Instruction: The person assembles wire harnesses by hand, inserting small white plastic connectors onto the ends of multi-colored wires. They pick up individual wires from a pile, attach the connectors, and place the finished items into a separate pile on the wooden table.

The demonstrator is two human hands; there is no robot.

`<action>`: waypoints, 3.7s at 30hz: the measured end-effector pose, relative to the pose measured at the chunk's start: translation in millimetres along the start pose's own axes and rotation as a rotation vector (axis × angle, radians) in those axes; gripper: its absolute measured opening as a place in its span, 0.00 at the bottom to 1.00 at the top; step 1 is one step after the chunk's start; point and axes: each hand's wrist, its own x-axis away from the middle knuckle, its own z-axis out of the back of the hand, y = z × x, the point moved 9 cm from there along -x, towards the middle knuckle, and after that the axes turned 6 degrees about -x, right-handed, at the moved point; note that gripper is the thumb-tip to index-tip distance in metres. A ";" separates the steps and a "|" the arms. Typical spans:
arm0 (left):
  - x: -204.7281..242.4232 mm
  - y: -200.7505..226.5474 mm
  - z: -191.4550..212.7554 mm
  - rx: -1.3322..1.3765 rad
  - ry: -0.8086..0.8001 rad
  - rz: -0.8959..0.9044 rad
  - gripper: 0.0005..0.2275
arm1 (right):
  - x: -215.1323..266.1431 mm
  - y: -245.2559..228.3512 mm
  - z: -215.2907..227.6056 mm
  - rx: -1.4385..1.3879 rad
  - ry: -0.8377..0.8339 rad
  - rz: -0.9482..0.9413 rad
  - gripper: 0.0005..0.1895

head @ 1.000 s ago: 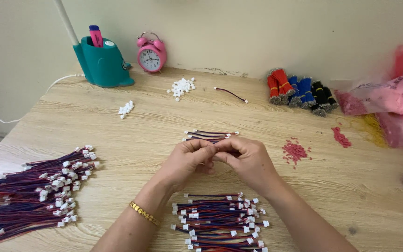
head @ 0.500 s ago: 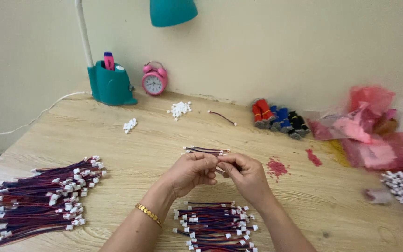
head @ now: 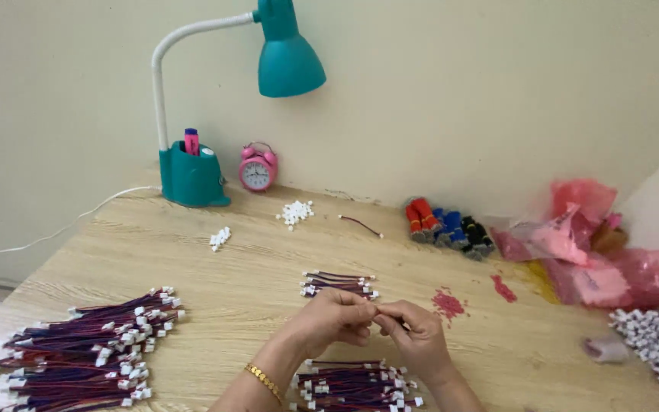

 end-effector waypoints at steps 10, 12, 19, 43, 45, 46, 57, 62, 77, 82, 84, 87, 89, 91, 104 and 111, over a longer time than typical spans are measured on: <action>-27.3 -29.3 19.5 0.285 0.094 -0.105 0.04 | -5.7 0.0 -6.7 0.111 -0.066 -0.041 0.05; -20.8 -17.8 27.7 0.197 0.202 -0.128 0.14 | -15.6 -11.7 -4.6 0.107 0.034 -0.105 0.06; -35.1 -45.8 39.1 0.221 0.236 -0.125 0.15 | -11.0 1.2 -9.1 0.143 0.002 -0.134 0.05; -20.4 -36.9 59.3 0.230 0.399 -0.168 0.16 | -41.0 22.2 -37.2 0.210 -0.308 -0.073 0.03; -20.7 -32.8 56.1 0.211 0.399 -0.178 0.16 | -41.6 34.8 -34.8 0.046 -0.317 -0.236 0.06; -19.9 -32.3 54.8 0.211 0.399 -0.172 0.16 | -40.8 34.4 -34.2 0.045 -0.316 -0.242 0.06; -16.6 -29.4 59.4 0.189 0.427 -0.183 0.14 | -39.3 34.0 -32.0 0.052 -0.238 -0.273 0.02; -14.4 -29.2 58.9 0.216 0.426 -0.182 0.14 | -40.4 24.1 -32.6 0.109 -0.208 -0.153 0.04; -8.0 -13.3 49.4 0.216 0.426 -0.188 0.15 | -35.7 42.2 -31.3 -0.013 -0.197 -0.355 0.05; -10.4 -16.3 52.7 0.205 0.411 -0.203 0.15 | -34.3 40.8 -33.4 0.052 -0.222 -0.325 0.03; -11.2 -19.5 56.0 0.181 0.421 -0.196 0.15 | -35.3 29.6 -32.5 0.157 -0.189 -0.124 0.02; -11.5 -22.2 59.4 0.139 0.433 -0.192 0.14 | -30.3 23.5 -36.3 0.323 -0.197 0.046 0.03; -12.3 -22.9 59.7 0.116 0.433 -0.196 0.14 | -26.8 25.1 -38.3 0.331 -0.196 0.062 0.03; -14.3 -24.6 60.3 0.094 0.430 -0.200 0.14 | -24.4 26.0 -39.2 0.342 -0.195 0.077 0.03; -11.4 -23.1 60.3 0.016 0.452 -0.216 0.15 | -21.0 9.9 -46.2 0.501 -0.194 0.283 0.05; -14.7 -23.5 62.1 0.153 0.396 -0.190 0.17 | -38.1 13.4 -37.6 0.158 -0.307 -0.002 0.05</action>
